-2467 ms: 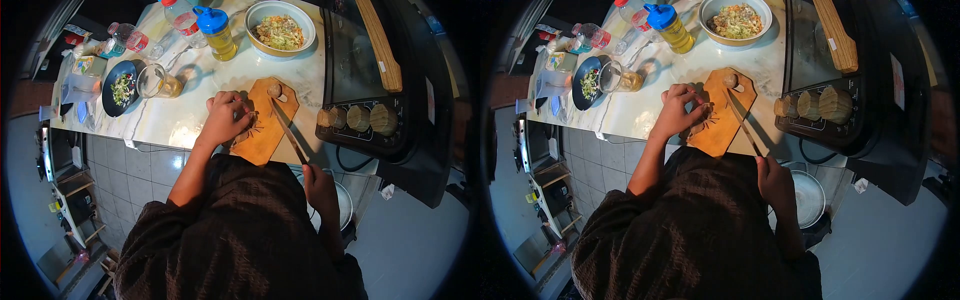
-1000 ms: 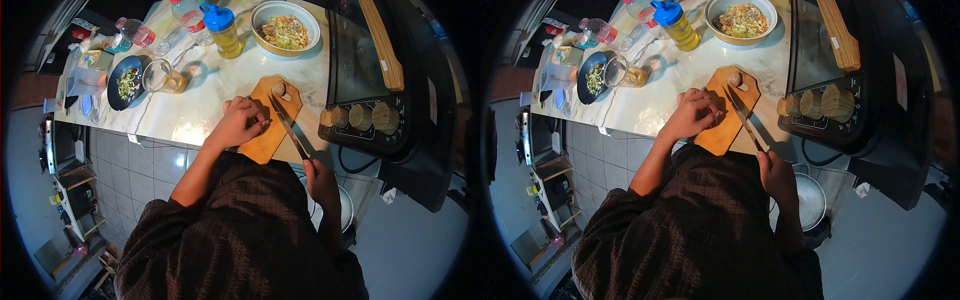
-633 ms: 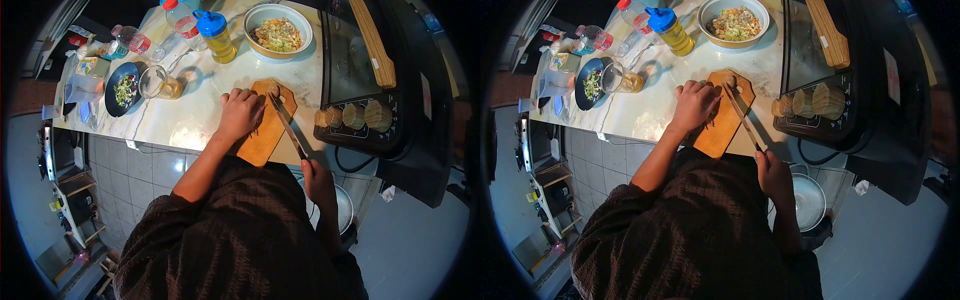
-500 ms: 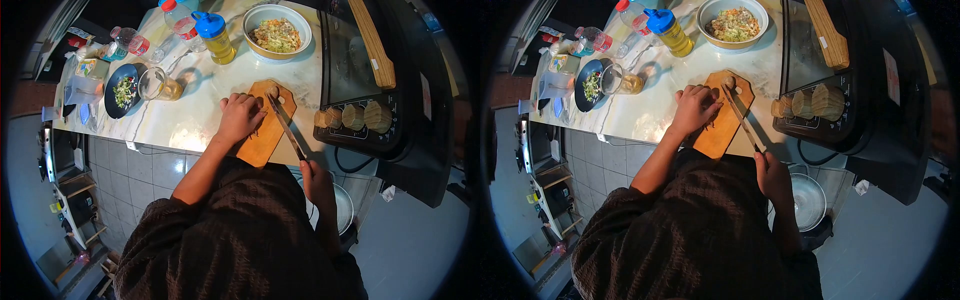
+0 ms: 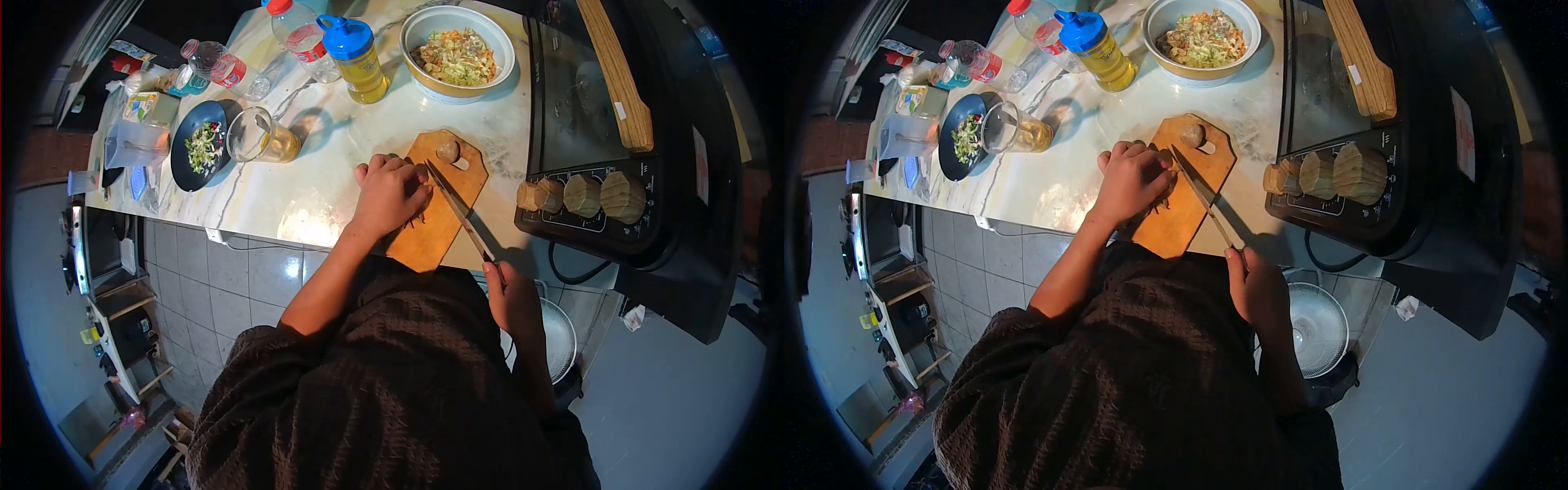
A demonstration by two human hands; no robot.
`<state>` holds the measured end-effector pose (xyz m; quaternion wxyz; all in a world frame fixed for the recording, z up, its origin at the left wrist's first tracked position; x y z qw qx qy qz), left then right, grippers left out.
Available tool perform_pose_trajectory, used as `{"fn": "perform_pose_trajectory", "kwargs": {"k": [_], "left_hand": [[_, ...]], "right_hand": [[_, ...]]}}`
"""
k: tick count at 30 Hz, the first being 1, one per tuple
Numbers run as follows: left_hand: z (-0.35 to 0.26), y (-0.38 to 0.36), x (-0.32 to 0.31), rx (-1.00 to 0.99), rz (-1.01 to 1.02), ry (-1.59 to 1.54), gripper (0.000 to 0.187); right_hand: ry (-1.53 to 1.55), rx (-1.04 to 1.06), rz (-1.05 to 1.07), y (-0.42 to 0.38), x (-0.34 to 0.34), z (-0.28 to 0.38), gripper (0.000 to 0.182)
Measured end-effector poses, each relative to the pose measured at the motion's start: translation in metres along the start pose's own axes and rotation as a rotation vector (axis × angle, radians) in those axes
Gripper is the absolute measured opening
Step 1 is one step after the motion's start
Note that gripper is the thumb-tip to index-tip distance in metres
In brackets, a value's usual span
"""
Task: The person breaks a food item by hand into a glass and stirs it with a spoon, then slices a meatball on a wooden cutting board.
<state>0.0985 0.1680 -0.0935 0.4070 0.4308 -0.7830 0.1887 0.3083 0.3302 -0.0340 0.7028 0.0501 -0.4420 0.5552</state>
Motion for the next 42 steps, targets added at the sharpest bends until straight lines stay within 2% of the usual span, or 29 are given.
{"fn": "perform_pose_trajectory", "kwargs": {"k": [11, 15, 18, 20, 23, 29, 33, 36, 42], "left_hand": [[0.000, -0.001, -0.002, 0.051, 0.009, -0.013, 0.016], [-0.003, 0.000, -0.001, 0.073, 0.020, 0.017, 0.016], [-0.003, -0.001, 0.001, 0.093, 0.005, 0.023, 0.015], [0.000, -0.002, 0.004, 0.104, -0.014, 0.025, 0.015], [0.007, -0.003, 0.014, 0.120, -0.014, -0.002, 0.015], [0.011, -0.008, 0.039, 0.110, 0.076, -0.054, 0.015], [0.016, -0.015, 0.041, 0.042, 0.140, -0.126, 0.012], [0.015, -0.021, 0.041, 0.008, 0.152, -0.147, 0.013], [0.016, -0.026, 0.044, 0.010, 0.187, -0.107, 0.017]], "right_hand": [[-0.198, 0.037, -0.067, 0.000, -0.004, 0.019, 0.033], [-0.158, 0.099, -0.113, -0.001, -0.003, 0.022, 0.031], [-0.216, 0.049, -0.038, -0.009, 0.009, 0.024, 0.032], [-0.190, -0.010, 0.004, -0.018, 0.014, 0.019, 0.032], [-0.089, 0.017, 0.033, -0.023, 0.017, 0.011, 0.031], [0.103, -0.018, 0.054, -0.018, 0.014, 0.010, 0.038], [0.105, -0.006, 0.055, -0.014, 0.009, -0.002, 0.035], [0.114, -0.022, 0.098, -0.012, 0.012, 0.003, 0.040], [0.306, -0.185, 0.315, -0.007, 0.003, -0.009, 0.044]]}}
Point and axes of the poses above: each hand's wrist, its own y-axis towards the middle knuckle, its own x-axis out of the back of the hand, z = x × y, the point moved 1 cm from there along y, towards the middle knuckle, and after that the axes turned 6 degrees about x, right-handed, at the moved point
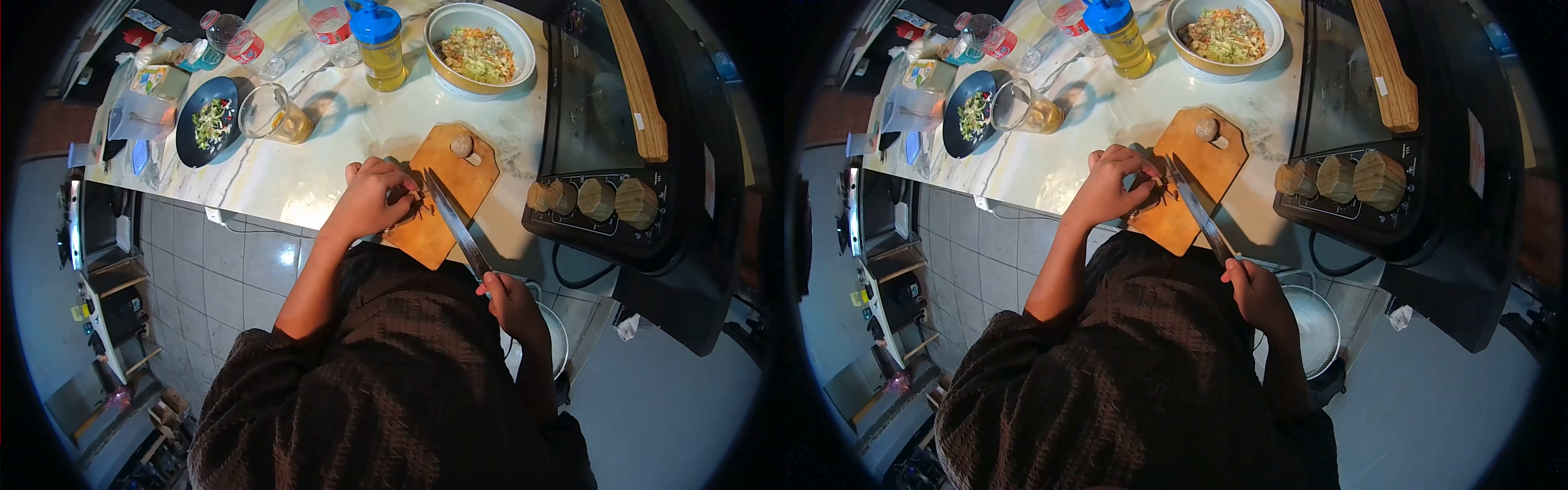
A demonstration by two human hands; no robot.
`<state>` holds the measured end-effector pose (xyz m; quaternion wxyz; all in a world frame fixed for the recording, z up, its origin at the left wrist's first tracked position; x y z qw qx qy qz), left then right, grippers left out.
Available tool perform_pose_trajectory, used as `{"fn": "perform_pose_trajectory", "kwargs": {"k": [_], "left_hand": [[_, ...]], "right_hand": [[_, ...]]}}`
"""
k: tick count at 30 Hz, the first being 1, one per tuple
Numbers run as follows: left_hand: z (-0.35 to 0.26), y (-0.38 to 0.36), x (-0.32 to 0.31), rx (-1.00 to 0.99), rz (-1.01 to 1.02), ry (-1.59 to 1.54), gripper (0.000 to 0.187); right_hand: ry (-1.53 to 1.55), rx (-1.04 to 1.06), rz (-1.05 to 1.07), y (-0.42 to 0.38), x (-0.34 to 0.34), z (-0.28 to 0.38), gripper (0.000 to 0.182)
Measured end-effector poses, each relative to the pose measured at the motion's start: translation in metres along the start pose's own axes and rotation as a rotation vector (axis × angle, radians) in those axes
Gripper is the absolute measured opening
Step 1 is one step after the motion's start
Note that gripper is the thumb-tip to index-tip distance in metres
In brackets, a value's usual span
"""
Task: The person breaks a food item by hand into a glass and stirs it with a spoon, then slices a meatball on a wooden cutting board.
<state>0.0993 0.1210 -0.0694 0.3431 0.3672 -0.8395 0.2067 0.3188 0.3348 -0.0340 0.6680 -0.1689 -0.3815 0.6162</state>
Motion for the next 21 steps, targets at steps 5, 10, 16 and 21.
{"fn": "perform_pose_trajectory", "kwargs": {"k": [5, 10, 16, 21], "left_hand": [[0.002, -0.004, -0.001, 0.012, 0.005, 0.005, 0.018], [0.003, -0.005, -0.006, -0.024, -0.050, 0.011, 0.018], [-0.002, -0.007, -0.003, -0.001, -0.008, -0.050, 0.019], [0.000, -0.009, -0.006, -0.086, -0.026, -0.056, 0.020]], "right_hand": [[0.023, -0.013, 0.007, 0.004, -0.001, -0.008, 0.044], [0.017, -0.022, -0.039, -0.003, 0.006, 0.001, 0.045], [0.018, -0.011, -0.051, -0.002, 0.008, -0.006, 0.046], [0.004, 0.014, -0.038, -0.005, 0.004, 0.002, 0.045]]}}
Point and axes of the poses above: each hand's wrist, its own y-axis towards the middle knuckle, its own x-axis out of the back of the hand, z = x × y, the point moved 1 cm from there along y, towards the middle knuckle, and after that the axes turned 6 degrees about x, right-handed, at the moved point
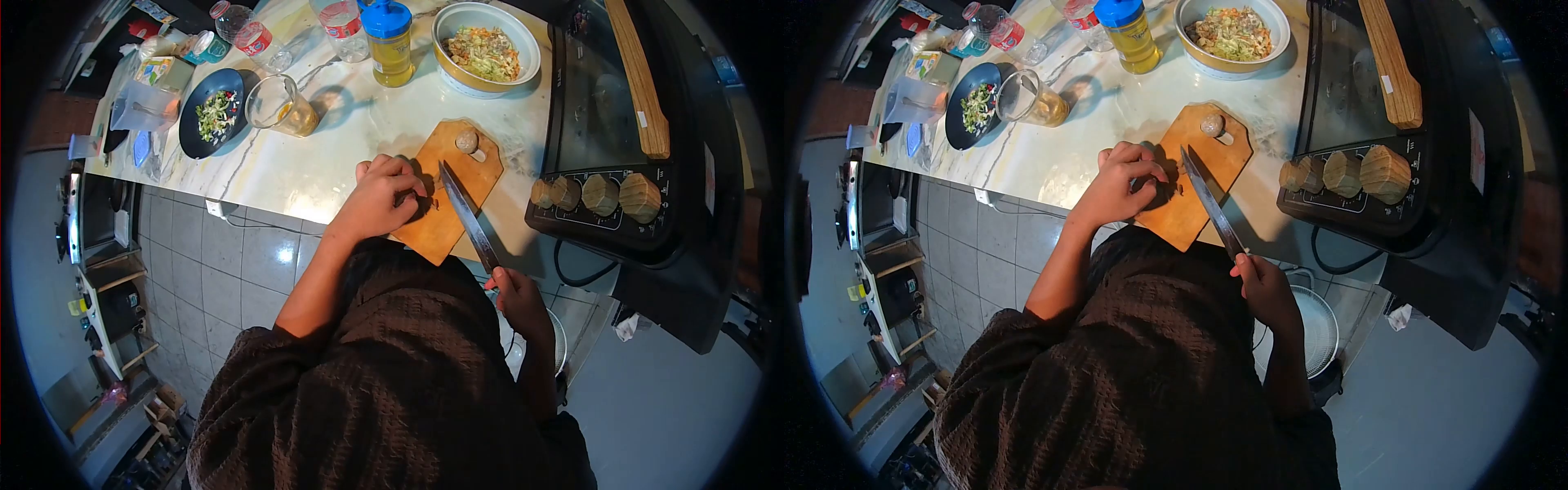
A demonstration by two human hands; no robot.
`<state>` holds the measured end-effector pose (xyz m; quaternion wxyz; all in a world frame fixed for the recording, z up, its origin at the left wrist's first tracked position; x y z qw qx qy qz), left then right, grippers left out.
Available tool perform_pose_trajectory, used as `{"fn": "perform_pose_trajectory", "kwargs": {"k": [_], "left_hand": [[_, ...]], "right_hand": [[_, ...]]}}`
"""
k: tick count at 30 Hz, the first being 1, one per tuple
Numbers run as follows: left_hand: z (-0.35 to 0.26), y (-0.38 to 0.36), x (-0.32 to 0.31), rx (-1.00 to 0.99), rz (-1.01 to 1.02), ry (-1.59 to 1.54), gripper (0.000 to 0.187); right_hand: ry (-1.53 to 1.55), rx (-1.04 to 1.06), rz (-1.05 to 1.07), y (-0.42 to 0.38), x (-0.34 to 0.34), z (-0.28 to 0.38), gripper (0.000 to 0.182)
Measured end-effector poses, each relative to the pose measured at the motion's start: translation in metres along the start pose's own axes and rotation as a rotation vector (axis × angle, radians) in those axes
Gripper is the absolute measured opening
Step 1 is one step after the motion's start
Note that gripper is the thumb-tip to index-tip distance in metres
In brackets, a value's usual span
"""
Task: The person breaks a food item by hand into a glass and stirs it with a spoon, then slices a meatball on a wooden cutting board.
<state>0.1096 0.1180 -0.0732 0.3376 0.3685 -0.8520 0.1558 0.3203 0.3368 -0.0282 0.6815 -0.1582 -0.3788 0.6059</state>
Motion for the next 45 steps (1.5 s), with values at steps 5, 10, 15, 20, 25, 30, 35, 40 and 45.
{"fn": "perform_pose_trajectory", "kwargs": {"k": [5, 10, 15, 20, 25, 30, 35, 40, 45], "left_hand": [[-0.011, -0.002, -0.005, -0.020, -0.005, 0.059, 0.017], [-0.010, -0.002, -0.016, -0.073, -0.048, 0.134, 0.014], [-0.007, -0.002, -0.015, -0.098, -0.035, 0.132, 0.011], [-0.008, -0.001, -0.005, -0.086, 0.016, 0.044, 0.007], [-0.006, 0.003, -0.005, 0.009, 0.126, -0.005, 0.008], [-0.006, 0.006, -0.009, -0.035, 0.061, -0.034, 0.009], [-0.007, 0.015, -0.010, -0.039, -0.050, -0.055, 0.013], [-0.008, 0.041, -0.025, -0.049, -0.172, 0.072, 0.017], [-0.007, 0.058, -0.038, -0.030, -0.151, 0.186, 0.025]], "right_hand": [[-0.021, 0.041, -0.020, 0.001, -0.004, -0.003, 0.044], [-0.014, 0.044, -0.045, -0.001, -0.006, -0.002, 0.043], [-0.010, 0.064, -0.058, -0.003, -0.006, -0.001, 0.044], [0.052, 0.027, -0.092, 0.000, -0.008, -0.007, 0.044], [0.062, 0.029, -0.089, 0.002, -0.011, -0.014, 0.043], [0.110, 0.015, -0.078, 0.000, -0.013, -0.016, 0.043], [0.113, 0.083, -0.165, -0.001, -0.016, -0.017, 0.039], [0.095, 0.120, -0.259, 0.001, -0.018, -0.022, 0.038], [0.067, 0.157, -0.282, -0.002, -0.019, -0.018, 0.039]]}}
Point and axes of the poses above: each hand's wrist, its own y-axis towards the middle knuckle, its own x-axis out of the back of the hand, z = x × y, the point moved 1 cm from there along y, towards the middle knuckle, and after that the axes turned 6 degrees about x, right-handed, at the moved point
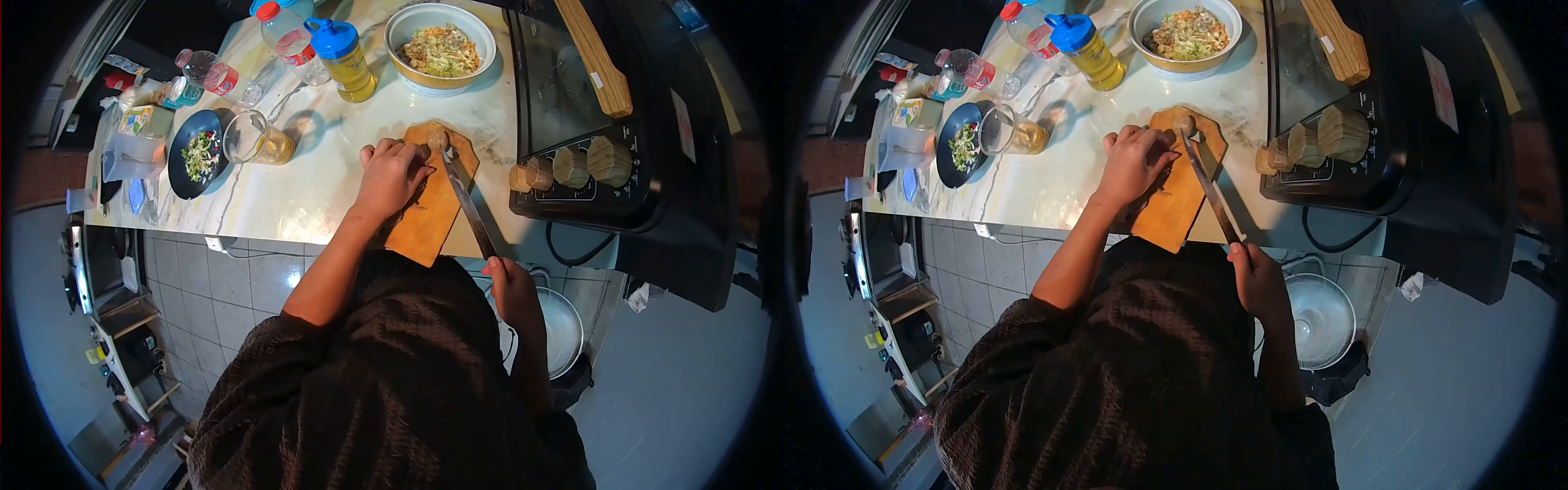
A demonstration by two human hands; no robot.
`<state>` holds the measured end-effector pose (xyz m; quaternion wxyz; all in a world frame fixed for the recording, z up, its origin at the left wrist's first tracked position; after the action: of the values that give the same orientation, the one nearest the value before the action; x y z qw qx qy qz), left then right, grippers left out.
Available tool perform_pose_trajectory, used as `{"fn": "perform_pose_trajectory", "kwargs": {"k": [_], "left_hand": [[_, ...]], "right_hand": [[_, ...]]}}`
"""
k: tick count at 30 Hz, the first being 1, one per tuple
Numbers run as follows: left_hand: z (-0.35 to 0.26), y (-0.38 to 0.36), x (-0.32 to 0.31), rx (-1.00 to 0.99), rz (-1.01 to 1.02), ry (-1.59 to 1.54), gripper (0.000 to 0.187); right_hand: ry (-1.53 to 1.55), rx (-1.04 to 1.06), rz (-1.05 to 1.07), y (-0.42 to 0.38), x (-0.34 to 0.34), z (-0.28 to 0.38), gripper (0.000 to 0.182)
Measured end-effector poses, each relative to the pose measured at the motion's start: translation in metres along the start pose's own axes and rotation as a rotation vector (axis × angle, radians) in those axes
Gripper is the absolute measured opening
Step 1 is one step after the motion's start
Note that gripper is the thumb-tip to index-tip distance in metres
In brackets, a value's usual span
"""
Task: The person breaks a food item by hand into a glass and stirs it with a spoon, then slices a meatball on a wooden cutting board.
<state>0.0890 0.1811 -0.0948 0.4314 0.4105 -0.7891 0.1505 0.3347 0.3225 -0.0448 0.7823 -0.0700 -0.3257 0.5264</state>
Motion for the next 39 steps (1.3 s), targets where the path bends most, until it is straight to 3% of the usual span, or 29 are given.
{"fn": "perform_pose_trajectory", "kwargs": {"k": [5, 7, 9, 14, 39], "left_hand": [[-0.001, -0.006, -0.001, 0.001, -0.025, 0.026, 0.025], [0.000, -0.010, 0.000, 0.029, -0.125, 0.042, 0.023], [-0.001, -0.013, 0.004, 0.073, -0.083, 0.048, 0.022], [0.004, -0.015, -0.001, 0.145, -0.067, 0.033, 0.017], [0.006, -0.018, -0.005, 0.150, -0.110, -0.025, 0.013]], "right_hand": [[-0.100, 0.072, -0.064, 0.000, -0.005, 0.009, 0.039], [-0.168, 0.027, -0.045, 0.002, -0.004, 0.017, 0.041], [-0.240, -0.016, -0.023, 0.004, -0.006, 0.020, 0.043], [-0.474, 0.117, -0.112, 0.009, -0.005, 0.026, 0.040], [-0.580, 0.124, -0.096, 0.020, -0.007, 0.042, 0.037]]}}
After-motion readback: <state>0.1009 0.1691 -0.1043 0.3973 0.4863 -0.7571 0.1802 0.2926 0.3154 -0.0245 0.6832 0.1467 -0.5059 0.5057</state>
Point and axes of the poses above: each hand's wrist, its own y-axis towards the middle knuckle, its own x-axis out of the back of the hand, z = x × y, the point moved 1 cm from there along y, towards the middle knuckle, and after that the axes turned 6 degrees about x, right-handed, at the moved point
